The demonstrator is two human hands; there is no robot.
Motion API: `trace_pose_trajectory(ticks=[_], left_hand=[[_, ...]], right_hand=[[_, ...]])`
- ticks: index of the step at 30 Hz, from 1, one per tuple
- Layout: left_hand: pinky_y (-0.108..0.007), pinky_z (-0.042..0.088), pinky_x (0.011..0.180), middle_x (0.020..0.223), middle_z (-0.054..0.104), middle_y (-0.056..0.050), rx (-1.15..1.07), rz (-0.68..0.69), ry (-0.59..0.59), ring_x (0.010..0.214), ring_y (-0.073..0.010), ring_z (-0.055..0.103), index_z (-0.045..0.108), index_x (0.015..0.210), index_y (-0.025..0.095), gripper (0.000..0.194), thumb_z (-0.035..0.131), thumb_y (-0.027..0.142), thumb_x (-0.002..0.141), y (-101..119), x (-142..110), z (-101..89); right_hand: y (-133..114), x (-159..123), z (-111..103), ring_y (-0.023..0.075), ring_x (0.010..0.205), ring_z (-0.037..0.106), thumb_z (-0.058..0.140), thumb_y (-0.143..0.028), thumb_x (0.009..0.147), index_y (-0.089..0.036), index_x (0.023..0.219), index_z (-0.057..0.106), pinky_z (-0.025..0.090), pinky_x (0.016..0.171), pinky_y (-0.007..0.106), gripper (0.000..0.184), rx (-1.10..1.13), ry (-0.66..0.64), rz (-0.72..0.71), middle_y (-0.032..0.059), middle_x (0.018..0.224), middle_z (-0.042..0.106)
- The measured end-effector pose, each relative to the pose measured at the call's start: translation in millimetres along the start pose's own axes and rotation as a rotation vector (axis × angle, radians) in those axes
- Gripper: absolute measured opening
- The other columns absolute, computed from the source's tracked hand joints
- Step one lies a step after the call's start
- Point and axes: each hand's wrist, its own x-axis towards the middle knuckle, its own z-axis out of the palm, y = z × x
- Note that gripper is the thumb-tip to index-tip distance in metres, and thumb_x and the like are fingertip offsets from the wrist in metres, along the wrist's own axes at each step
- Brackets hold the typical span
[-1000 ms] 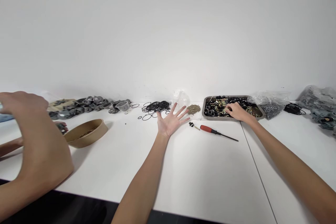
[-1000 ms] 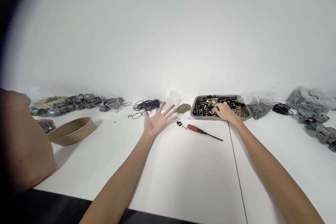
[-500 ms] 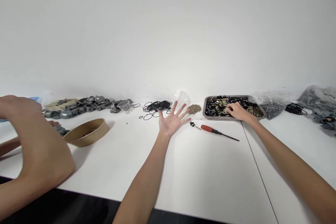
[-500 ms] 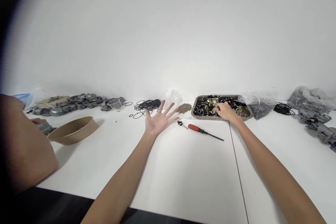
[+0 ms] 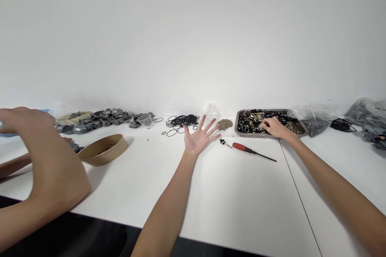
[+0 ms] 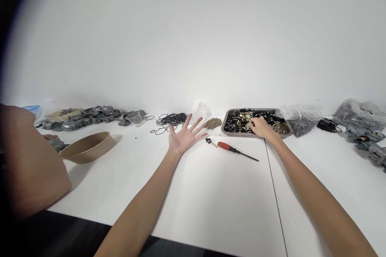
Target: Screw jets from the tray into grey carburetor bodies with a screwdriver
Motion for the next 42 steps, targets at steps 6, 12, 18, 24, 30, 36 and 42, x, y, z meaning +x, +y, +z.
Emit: trace_pose_trajectory(ticks=[6,12,18,24,30,36,42], left_hand=[[-0.075,0.015,0.114,0.164,0.024,-0.016,0.015,0.003,0.016,0.15,-0.0461,0.022,0.024,0.158,0.031,0.096,0.022,0.088,0.08,0.4,0.1,1.1],[-0.073,0.017,0.115,0.163,0.027,-0.019,0.044,-0.009,0.019,0.148,-0.0454,0.027,0.024,0.158,0.028,0.099,0.021,0.089,0.079,0.7,0.1,0.0],[-0.073,0.019,0.114,0.162,0.028,-0.019,0.053,-0.036,0.003,0.149,-0.0454,0.024,0.023,0.159,0.025,0.099,0.021,0.087,0.081,-0.4,2.0,-5.2],[-0.073,0.019,0.115,0.162,0.028,-0.02,0.058,-0.034,0.004,0.149,-0.046,0.024,0.023,0.159,0.024,0.1,0.024,0.087,0.081,0.0,2.9,-8.7],[-0.072,0.017,0.116,0.163,0.027,-0.019,0.048,-0.037,0.007,0.149,-0.0452,0.024,0.021,0.159,0.024,0.1,0.023,0.087,0.081,0.4,3.3,-10.8],[-0.071,0.02,0.115,0.161,0.029,-0.023,0.047,-0.029,0.046,0.148,-0.0461,0.027,0.025,0.158,0.022,0.101,0.025,0.087,0.081,-0.1,3.1,-9.0],[-0.071,0.021,0.115,0.162,0.027,-0.021,0.015,-0.039,0.049,0.149,-0.0452,0.025,0.022,0.159,0.024,0.101,0.023,0.087,0.081,0.5,3.0,-8.9]], right_hand=[[-0.6,0.1,0.0,0.0294,0.098,0.049,0.047,-0.033,0.093,-0.019,0.071,0.053,0.039,0.08,0.034,0.027,0.005,0.001,0.001,0.0094,0.079,0.061],[-2.6,-1.4,-1.5,0.0288,0.096,0.049,0.046,-0.035,0.094,-0.02,0.071,0.053,0.039,0.078,0.033,0.029,0.001,-0.009,0.007,0.0088,0.079,0.058],[3.7,0.3,1.7,0.027,0.096,0.05,0.048,-0.032,0.094,-0.019,0.074,0.056,0.039,0.076,0.031,0.025,0.006,0.007,0.016,0.0096,0.083,0.059],[14.7,5.8,7.3,0.0262,0.099,0.053,0.051,-0.031,0.093,-0.018,0.083,0.065,0.04,0.08,0.031,0.021,0.028,0.024,-0.001,0.0098,0.089,0.063],[15.9,8.6,5.9,0.025,0.097,0.058,0.056,-0.029,0.09,-0.018,0.091,0.07,0.04,0.08,0.031,0.018,0.049,0.091,0.0,0.0096,0.1,0.069],[13.8,9.3,1.5,0.0205,0.08,0.064,0.057,-0.022,0.085,-0.017,0.085,0.069,0.041,0.071,0.029,0.013,0.117,0.135,0.046,0.0073,0.088,0.073],[12.3,7.2,1.7,0.0187,0.07,0.062,0.063,-0.029,0.081,-0.017,0.075,0.067,0.041,0.065,0.028,0.014,0.16,0.138,0.064,0.0057,0.076,0.071]])
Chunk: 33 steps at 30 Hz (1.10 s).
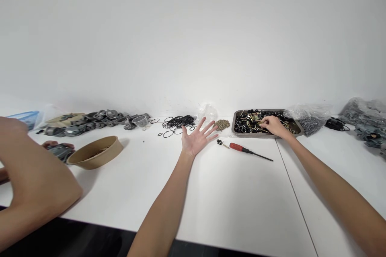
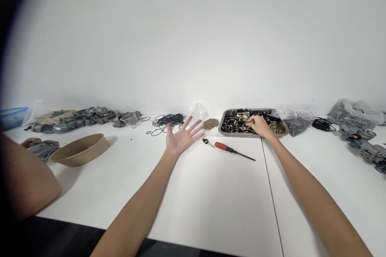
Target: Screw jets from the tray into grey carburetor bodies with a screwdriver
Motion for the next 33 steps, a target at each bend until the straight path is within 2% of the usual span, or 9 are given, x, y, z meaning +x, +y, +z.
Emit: trace_pose_trajectory(ticks=[5,11,15,17,21,24,26,29,33], left_hand=[[-0.071,0.021,0.116,0.161,0.029,-0.021,0.026,0.005,0.002,0.149,-0.045,0.025,0.026,0.158,0.021,0.1,0.021,0.086,0.082,-0.3,-0.4,0.9],[-0.071,0.024,0.114,0.16,0.031,-0.023,0.034,0.013,0.032,0.147,-0.046,0.029,0.027,0.158,0.02,0.101,0.023,0.087,0.081,-1.2,-1.2,4.5],[-0.07,0.025,0.114,0.16,0.031,-0.022,0.012,0.007,0.043,0.147,-0.0451,0.031,0.025,0.158,0.023,0.101,0.022,0.087,0.081,-1.3,-1.3,5.5],[-0.07,0.025,0.114,0.16,0.03,-0.022,0.011,0.002,0.044,0.147,-0.0451,0.031,0.025,0.158,0.023,0.101,0.021,0.088,0.081,-1.2,-1.2,5.3],[-0.07,0.023,0.115,0.161,0.029,-0.022,0.004,-0.004,0.036,0.147,-0.0445,0.031,0.023,0.159,0.024,0.101,0.021,0.088,0.08,-0.7,-0.9,4.2],[-0.07,0.022,0.115,0.161,0.03,-0.022,0.019,-0.006,0.033,0.147,-0.0443,0.03,0.023,0.159,0.023,0.102,0.021,0.088,0.08,-0.5,-0.6,3.2],[-0.07,0.022,0.116,0.16,0.031,-0.023,0.039,-0.002,0.03,0.147,-0.0445,0.03,0.024,0.159,0.022,0.102,0.022,0.087,0.081,-0.6,-0.5,2.8],[-0.07,0.022,0.116,0.16,0.031,-0.024,0.054,0.002,0.024,0.147,-0.0448,0.03,0.024,0.158,0.021,0.101,0.023,0.087,0.081,-0.9,-0.5,2.8],[-0.07,0.021,0.116,0.16,0.029,-0.025,0.04,-0.009,0.023,0.146,-0.0455,0.032,0.022,0.159,0.021,0.102,0.025,0.087,0.081,-1.0,-0.9,2.9]], right_hand=[[-2.5,-1.9,-0.6,0.0166,0.064,0.056,0.069,-0.04,0.077,-0.019,0.067,0.057,0.037,0.06,0.027,0.027,0.013,0.002,0.022,0.0029,0.068,0.065],[-0.9,-0.4,0.5,0.0164,0.066,0.056,0.062,-0.027,0.078,-0.018,0.071,0.059,0.038,0.063,0.027,0.012,0.009,-0.014,0.023,0.0031,0.072,0.066],[0.8,0.5,0.9,0.017,0.068,0.056,0.06,-0.027,0.078,-0.018,0.072,0.06,0.038,0.063,0.027,0.011,0.007,-0.03,0.002,0.0037,0.073,0.065],[0.1,0.0,0.0,0.0168,0.067,0.055,0.058,-0.031,0.081,-0.018,0.07,0.059,0.037,0.063,0.027,0.017,0.008,-0.041,-0.012,0.0038,0.073,0.065],[-3.3,-1.8,-2.4,0.0156,0.059,0.05,0.05,-0.046,0.09,-0.019,0.059,0.047,0.033,0.06,0.028,0.041,0.008,-0.049,-0.027,0.0033,0.061,0.058],[-4.0,-1.8,-2.6,0.015,0.057,0.048,0.05,-0.052,0.091,-0.019,0.057,0.043,0.033,0.06,0.028,0.048,0.009,-0.036,-0.023,0.0023,0.058,0.054],[-3.4,-0.9,-1.9,0.016,0.061,0.051,0.056,-0.047,0.088,-0.019,0.061,0.049,0.035,0.063,0.028,0.04,0.013,-0.019,-0.014,0.0026,0.064,0.058],[-2.6,0.2,-0.7,0.0184,0.073,0.059,0.064,-0.033,0.08,-0.018,0.076,0.06,0.04,0.067,0.027,0.016,0.027,0.008,0.003,0.0048,0.08,0.067],[-4.4,-1.5,-1.6,0.0194,0.077,0.061,0.063,-0.029,0.08,-0.017,0.082,0.064,0.042,0.068,0.027,0.012,0.044,0.019,-0.005,0.0065,0.086,0.069]])
